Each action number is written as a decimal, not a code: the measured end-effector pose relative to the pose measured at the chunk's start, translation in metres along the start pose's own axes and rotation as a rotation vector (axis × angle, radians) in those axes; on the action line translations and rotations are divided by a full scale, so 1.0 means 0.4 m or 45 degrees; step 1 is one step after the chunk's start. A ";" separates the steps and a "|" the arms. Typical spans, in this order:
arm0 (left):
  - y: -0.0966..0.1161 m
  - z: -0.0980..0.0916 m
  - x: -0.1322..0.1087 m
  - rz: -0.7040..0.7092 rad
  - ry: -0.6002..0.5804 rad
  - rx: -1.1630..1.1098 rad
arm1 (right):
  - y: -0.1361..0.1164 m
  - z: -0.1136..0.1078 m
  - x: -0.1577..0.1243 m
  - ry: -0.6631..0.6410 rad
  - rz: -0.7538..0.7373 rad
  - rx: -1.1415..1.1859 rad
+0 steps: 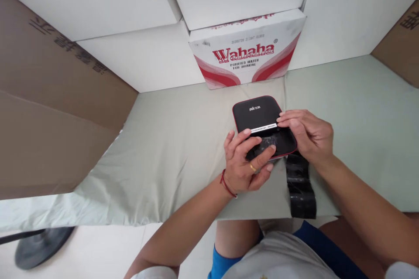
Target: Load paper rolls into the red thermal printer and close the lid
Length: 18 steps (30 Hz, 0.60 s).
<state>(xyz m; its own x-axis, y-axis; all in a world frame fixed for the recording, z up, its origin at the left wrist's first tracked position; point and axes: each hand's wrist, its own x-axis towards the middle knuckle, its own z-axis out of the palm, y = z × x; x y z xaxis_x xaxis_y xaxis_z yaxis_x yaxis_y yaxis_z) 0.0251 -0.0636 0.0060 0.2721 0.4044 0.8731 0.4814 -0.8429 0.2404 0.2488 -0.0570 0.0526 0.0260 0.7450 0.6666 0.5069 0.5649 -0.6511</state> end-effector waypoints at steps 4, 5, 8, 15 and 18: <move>-0.026 -0.017 0.003 -0.108 0.045 -0.213 | 0.002 0.007 0.001 0.002 0.011 0.055; -0.034 -0.022 0.003 -0.166 0.034 -0.260 | 0.001 0.006 0.001 -0.001 0.001 0.066; -0.050 -0.032 0.005 -0.387 0.007 -0.400 | -0.002 0.004 0.000 0.001 -0.035 0.085; -0.053 -0.021 0.004 -0.684 0.150 -0.558 | -0.014 0.007 -0.001 0.004 -0.020 0.068; -0.054 -0.019 0.006 -0.726 0.141 -0.607 | -0.014 0.008 -0.004 0.009 -0.012 0.073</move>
<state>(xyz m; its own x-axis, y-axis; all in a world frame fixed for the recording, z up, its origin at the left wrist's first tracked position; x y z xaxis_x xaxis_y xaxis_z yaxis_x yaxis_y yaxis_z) 0.0089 -0.0471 0.0062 -0.0091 0.8073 0.5901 0.1028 -0.5863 0.8036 0.2432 -0.0602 0.0540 0.0276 0.7373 0.6750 0.4572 0.5912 -0.6645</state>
